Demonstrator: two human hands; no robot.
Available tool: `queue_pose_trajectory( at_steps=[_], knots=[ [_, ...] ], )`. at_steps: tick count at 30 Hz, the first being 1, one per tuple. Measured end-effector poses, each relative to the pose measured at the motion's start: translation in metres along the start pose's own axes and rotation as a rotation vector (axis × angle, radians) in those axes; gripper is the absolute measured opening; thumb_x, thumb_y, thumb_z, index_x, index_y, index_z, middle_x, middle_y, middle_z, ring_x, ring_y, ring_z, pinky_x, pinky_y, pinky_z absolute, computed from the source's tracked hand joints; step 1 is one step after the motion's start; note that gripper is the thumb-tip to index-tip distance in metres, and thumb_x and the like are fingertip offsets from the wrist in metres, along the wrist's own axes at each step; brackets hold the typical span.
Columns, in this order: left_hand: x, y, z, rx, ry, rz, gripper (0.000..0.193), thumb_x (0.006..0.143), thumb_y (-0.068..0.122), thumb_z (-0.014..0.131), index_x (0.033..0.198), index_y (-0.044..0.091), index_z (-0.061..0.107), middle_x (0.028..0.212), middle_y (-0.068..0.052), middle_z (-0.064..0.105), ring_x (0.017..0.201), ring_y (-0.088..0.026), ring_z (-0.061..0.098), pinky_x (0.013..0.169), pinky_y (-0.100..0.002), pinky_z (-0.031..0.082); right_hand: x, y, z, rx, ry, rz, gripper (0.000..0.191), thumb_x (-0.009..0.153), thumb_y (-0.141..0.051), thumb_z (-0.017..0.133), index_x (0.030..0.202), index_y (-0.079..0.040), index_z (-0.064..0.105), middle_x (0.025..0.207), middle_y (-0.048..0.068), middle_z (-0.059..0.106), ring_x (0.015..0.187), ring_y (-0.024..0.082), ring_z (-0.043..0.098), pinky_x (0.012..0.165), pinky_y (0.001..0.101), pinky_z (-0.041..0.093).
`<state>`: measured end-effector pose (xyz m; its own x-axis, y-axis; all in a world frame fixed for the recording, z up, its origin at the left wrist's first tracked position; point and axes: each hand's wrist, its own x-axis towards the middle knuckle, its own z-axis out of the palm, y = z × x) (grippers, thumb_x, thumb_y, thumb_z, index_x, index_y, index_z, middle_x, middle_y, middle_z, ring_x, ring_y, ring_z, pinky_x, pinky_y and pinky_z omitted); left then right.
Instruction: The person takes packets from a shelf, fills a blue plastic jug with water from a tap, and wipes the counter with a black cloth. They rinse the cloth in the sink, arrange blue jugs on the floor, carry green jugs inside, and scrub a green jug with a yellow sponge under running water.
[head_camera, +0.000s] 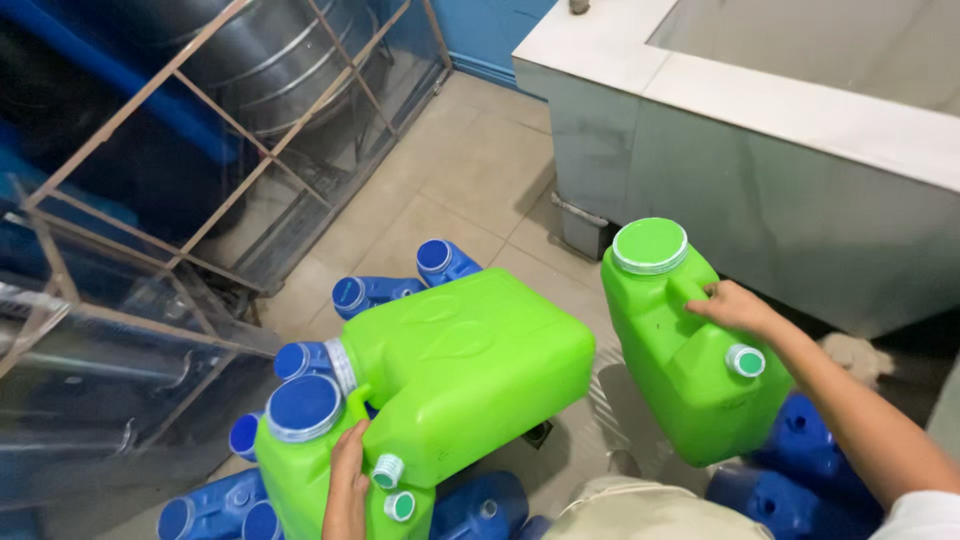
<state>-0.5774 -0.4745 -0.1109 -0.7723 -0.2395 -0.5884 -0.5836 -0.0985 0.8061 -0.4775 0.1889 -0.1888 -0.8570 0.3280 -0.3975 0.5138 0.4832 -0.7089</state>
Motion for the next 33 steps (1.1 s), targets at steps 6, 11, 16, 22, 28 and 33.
queue_pose_trajectory(
  at_steps=[6,11,16,22,28,33],
  knots=[
    [0.071,0.01,0.077,0.062,-0.057,0.072,0.03,0.094,0.022,0.066,0.113,-0.001,0.07,0.104,-0.015,0.074,0.091,-0.025,0.07,0.08,-0.04,0.056,0.103,0.0,-0.02,-0.124,0.004,-0.044,0.056,0.08,-0.041,0.075,0.108,0.008,0.074,0.08,0.022,0.077,0.071,0.029,0.076,0.072,0.0428,0.058],
    [0.106,0.052,0.098,0.184,0.025,0.168,0.03,0.089,0.023,0.071,0.108,0.0,0.072,0.101,-0.011,0.073,0.09,-0.021,0.067,0.08,-0.036,0.054,0.186,-0.06,-0.015,-0.208,-0.013,-0.168,0.062,0.083,-0.044,0.074,0.112,0.01,0.073,0.087,0.026,0.076,0.078,0.034,0.076,0.077,0.0442,0.058],
    [0.151,0.12,0.107,0.173,0.053,0.176,0.025,0.091,0.024,0.07,0.104,0.002,0.069,0.096,-0.012,0.07,0.085,-0.024,0.066,0.074,-0.04,0.053,0.267,-0.135,0.017,-0.249,0.04,-0.337,0.069,0.082,-0.046,0.077,0.118,0.012,0.069,0.095,0.029,0.074,0.087,0.037,0.074,0.081,0.0447,0.057],
    [0.242,0.223,0.149,0.175,0.077,0.137,0.023,0.09,0.023,0.069,0.104,0.005,0.072,0.098,-0.01,0.075,0.085,-0.022,0.071,0.076,-0.037,0.056,0.379,-0.216,0.068,-0.099,0.005,-0.222,0.066,0.081,-0.047,0.072,0.122,0.005,0.07,0.095,0.027,0.077,0.088,0.037,0.077,0.083,0.0449,0.058],
    [0.386,0.315,0.221,0.508,0.215,0.285,0.041,0.084,0.036,0.077,0.104,0.0,0.074,0.107,-0.022,0.071,0.109,-0.034,0.064,0.099,-0.046,0.049,0.526,-0.282,0.124,-0.021,-0.113,-0.097,0.068,0.089,-0.045,0.072,0.124,0.012,0.061,0.108,0.03,0.073,0.1,0.038,0.075,0.085,0.0461,0.058],
    [0.512,0.346,0.28,0.925,0.395,0.571,0.056,0.072,0.045,0.09,0.108,0.004,0.076,0.131,-0.041,0.048,0.131,-0.05,0.04,0.116,-0.049,0.026,0.653,-0.317,0.169,-0.027,-0.041,-0.055,0.078,0.074,-0.042,0.083,0.125,0.009,0.054,0.114,0.031,0.065,0.107,0.043,0.065,0.093,0.0506,0.051]
  ],
)
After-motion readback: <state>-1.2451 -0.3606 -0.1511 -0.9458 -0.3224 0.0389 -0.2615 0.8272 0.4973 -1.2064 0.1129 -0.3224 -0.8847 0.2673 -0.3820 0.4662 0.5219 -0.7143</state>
